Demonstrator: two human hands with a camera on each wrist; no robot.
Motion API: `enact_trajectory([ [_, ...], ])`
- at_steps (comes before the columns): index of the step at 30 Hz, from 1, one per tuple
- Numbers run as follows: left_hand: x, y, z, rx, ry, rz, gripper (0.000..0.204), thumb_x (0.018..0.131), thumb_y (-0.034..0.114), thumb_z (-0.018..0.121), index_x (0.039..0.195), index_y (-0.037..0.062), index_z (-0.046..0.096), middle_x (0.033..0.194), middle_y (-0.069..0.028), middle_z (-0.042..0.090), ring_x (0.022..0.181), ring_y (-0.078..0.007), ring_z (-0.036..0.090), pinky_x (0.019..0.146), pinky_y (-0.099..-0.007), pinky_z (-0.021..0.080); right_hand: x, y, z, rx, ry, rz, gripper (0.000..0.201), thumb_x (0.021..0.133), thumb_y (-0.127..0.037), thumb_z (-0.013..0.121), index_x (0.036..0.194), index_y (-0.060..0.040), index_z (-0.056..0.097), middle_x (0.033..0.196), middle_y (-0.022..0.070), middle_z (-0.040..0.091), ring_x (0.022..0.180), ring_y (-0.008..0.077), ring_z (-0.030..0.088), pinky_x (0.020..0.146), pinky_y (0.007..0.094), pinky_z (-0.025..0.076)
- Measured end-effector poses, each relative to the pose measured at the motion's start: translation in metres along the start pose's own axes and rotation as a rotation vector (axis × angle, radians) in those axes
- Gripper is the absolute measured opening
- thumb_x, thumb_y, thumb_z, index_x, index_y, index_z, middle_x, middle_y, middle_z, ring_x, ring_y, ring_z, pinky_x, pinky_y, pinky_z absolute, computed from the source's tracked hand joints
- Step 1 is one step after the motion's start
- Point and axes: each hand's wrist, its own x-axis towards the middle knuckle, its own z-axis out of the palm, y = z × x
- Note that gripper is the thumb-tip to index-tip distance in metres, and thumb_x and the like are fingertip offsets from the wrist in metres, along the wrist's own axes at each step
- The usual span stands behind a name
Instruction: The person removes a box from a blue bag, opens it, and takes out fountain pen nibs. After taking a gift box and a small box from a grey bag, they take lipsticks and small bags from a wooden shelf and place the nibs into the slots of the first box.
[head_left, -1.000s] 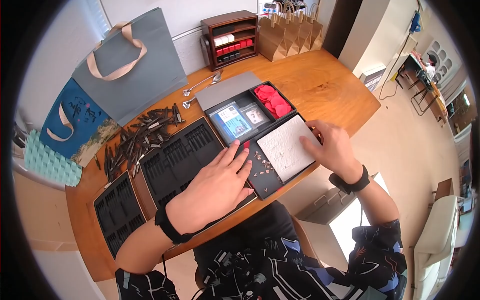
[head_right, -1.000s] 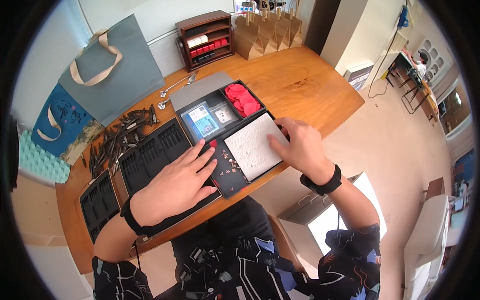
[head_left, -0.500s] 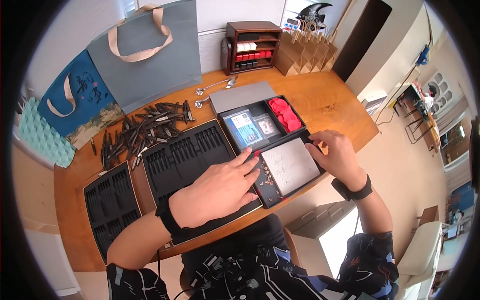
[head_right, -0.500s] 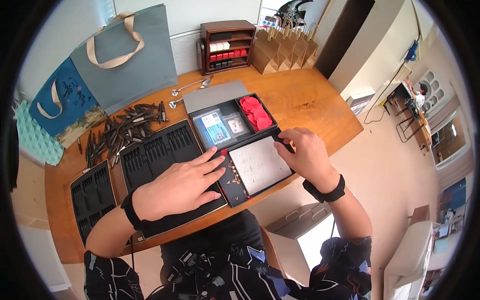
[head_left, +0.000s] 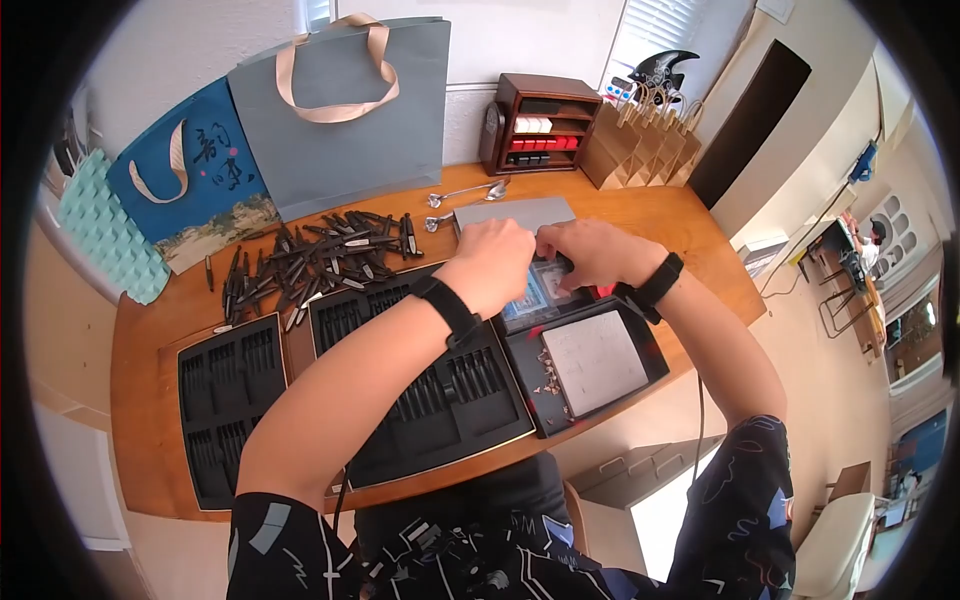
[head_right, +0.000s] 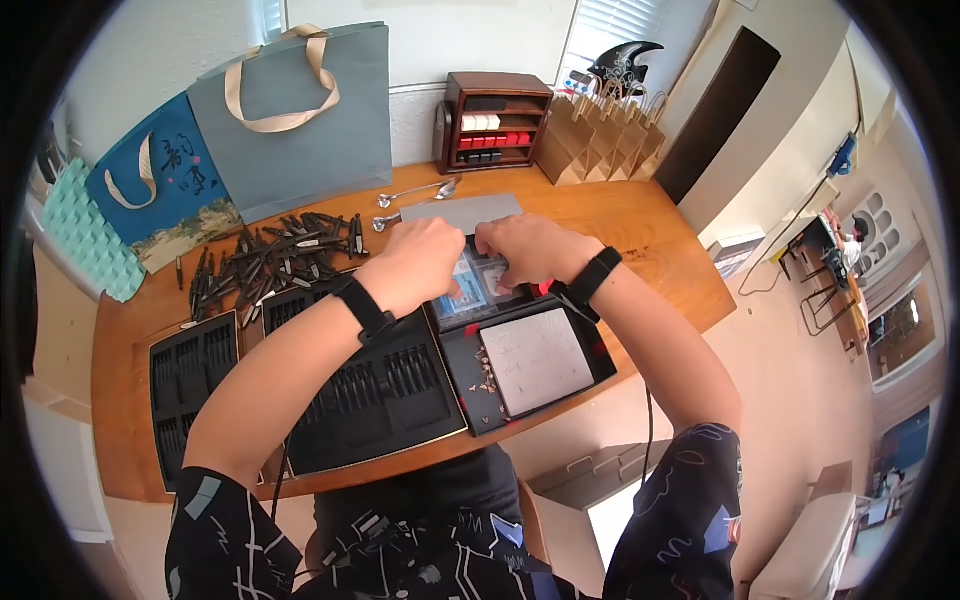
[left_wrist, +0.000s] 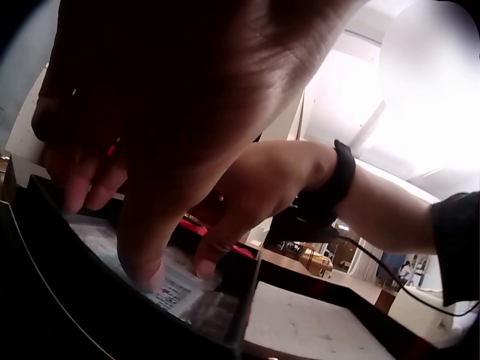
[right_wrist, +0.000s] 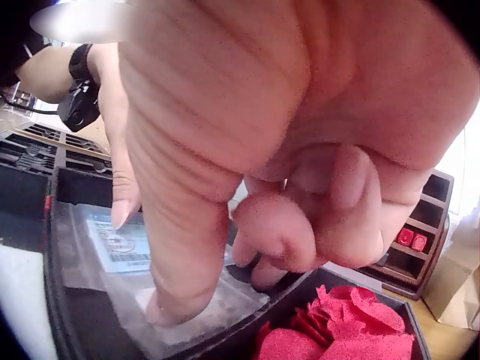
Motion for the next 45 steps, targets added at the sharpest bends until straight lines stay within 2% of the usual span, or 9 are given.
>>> enact_trajectory([
  [4, 0.012, 0.004, 0.002, 0.038, -0.113, 0.051, 0.050, 0.066, 0.026, 0.097, 0.104, 0.0015, 0.076, 0.096, -0.0175, 0.077, 0.101, -0.0385, 0.075, 0.086, -0.0472, 0.059, 0.001, -0.005, -0.014, 0.095, -0.177, 0.158, 0.040, 0.072, -0.014, 0.089, 0.108, -0.0073, 0.072, 0.094, 0.0113, 0.075, 0.093, 0.0347, 0.071, 0.081, 0.0436, 0.055],
  [7, 0.021, -0.005, 0.013, 0.061, -0.157, 0.155, 0.050, 0.066, 0.024, 0.096, 0.106, 0.0032, 0.076, 0.102, -0.0177, 0.076, 0.105, -0.0386, 0.073, 0.088, -0.0467, 0.058, -0.021, -0.006, -0.026, 0.153, 0.135, -0.044, 0.015, 0.083, -0.013, 0.083, 0.096, -0.0106, 0.076, 0.085, 0.0062, 0.071, 0.078, 0.0243, 0.069, 0.071, 0.0364, 0.052],
  [13, 0.031, -0.012, 0.003, 0.004, -0.195, 0.338, 0.041, 0.066, 0.020, 0.094, 0.098, 0.0065, 0.073, 0.109, -0.0139, 0.067, 0.111, -0.0368, 0.066, 0.090, -0.0459, 0.053, -0.142, 0.015, -0.053, 0.591, 0.379, 0.496, 0.016, 0.098, -0.015, 0.078, 0.103, -0.0039, 0.068, 0.087, -0.0060, 0.065, 0.079, 0.0006, 0.059, 0.065, 0.0219, 0.045],
  [20, 0.048, -0.025, 0.009, -0.010, -0.227, 0.514, 0.041, 0.068, 0.021, 0.093, 0.097, 0.0079, 0.068, 0.105, -0.0102, 0.063, 0.113, -0.0349, 0.061, 0.092, -0.0464, 0.050, -0.232, 0.029, 0.041, 0.740, 0.377, 0.817, 0.015, 0.095, -0.009, 0.078, 0.106, -0.0026, 0.071, 0.090, -0.0018, 0.067, 0.087, 0.0068, 0.062, 0.082, 0.0245, 0.052],
  [24, 0.048, -0.022, 0.005, -0.006, -0.233, 0.545, 0.038, 0.069, 0.022, 0.092, 0.096, 0.0093, 0.069, 0.102, -0.0084, 0.063, 0.113, -0.0326, 0.060, 0.096, -0.0452, 0.048, -0.236, 0.005, 0.064, 0.736, 0.454, 0.871, 0.017, 0.094, -0.013, 0.078, 0.104, -0.0028, 0.070, 0.092, -0.0020, 0.066, 0.076, 0.0053, 0.061, 0.064, 0.0235, 0.051],
  [30, 0.044, -0.022, 0.004, 0.070, -0.198, 0.589, 0.036, 0.073, 0.023, 0.091, 0.100, 0.0110, 0.070, 0.100, -0.0078, 0.066, 0.111, -0.0315, 0.062, 0.094, -0.0448, 0.048, -0.223, -0.009, 0.057, 0.344, 0.604, 0.807, 0.024, 0.093, -0.017, 0.079, 0.109, -0.0010, 0.071, 0.091, 0.0027, 0.071, 0.064, 0.0084, 0.061, 0.061, 0.0265, 0.051],
  [33, 0.026, -0.012, -0.003, 0.043, -0.177, 0.461, 0.034, 0.079, 0.026, 0.088, 0.102, 0.0096, 0.069, 0.101, -0.0102, 0.067, 0.107, -0.0344, 0.064, 0.092, -0.0462, 0.050, -0.205, -0.023, 0.034, 0.344, 0.628, 0.773, 0.022, 0.091, -0.015, 0.077, 0.108, -0.0015, 0.073, 0.093, 0.0112, 0.075, 0.069, 0.0211, 0.068, 0.066, 0.0331, 0.056],
  [38, -0.024, 0.009, -0.005, -0.049, -0.035, 0.355, 0.041, 0.089, 0.035, 0.081, 0.114, 0.0045, 0.071, 0.115, -0.0157, 0.070, 0.109, -0.0388, 0.067, 0.094, -0.0459, 0.055, -0.151, -0.018, 0.009, 0.128, 0.586, 0.273, 0.019, 0.088, -0.011, 0.076, 0.105, -0.0036, 0.073, 0.097, 0.0168, 0.075, 0.082, 0.0341, 0.072, 0.073, 0.0410, 0.058],
  [45, -0.047, 0.017, 0.020, -0.049, -0.023, 0.333, 0.056, 0.095, 0.041, 0.075, 0.139, 0.0067, 0.065, 0.146, -0.0250, 0.059, 0.135, -0.0447, 0.056, 0.117, -0.0500, 0.044, -0.059, 0.020, -0.001, -0.063, 0.155, 0.065, 0.046, 0.072, -0.010, 0.086, 0.116, -0.0087, 0.073, 0.108, 0.0124, 0.076, 0.099, 0.0365, 0.072, 0.083, 0.0479, 0.056],
])
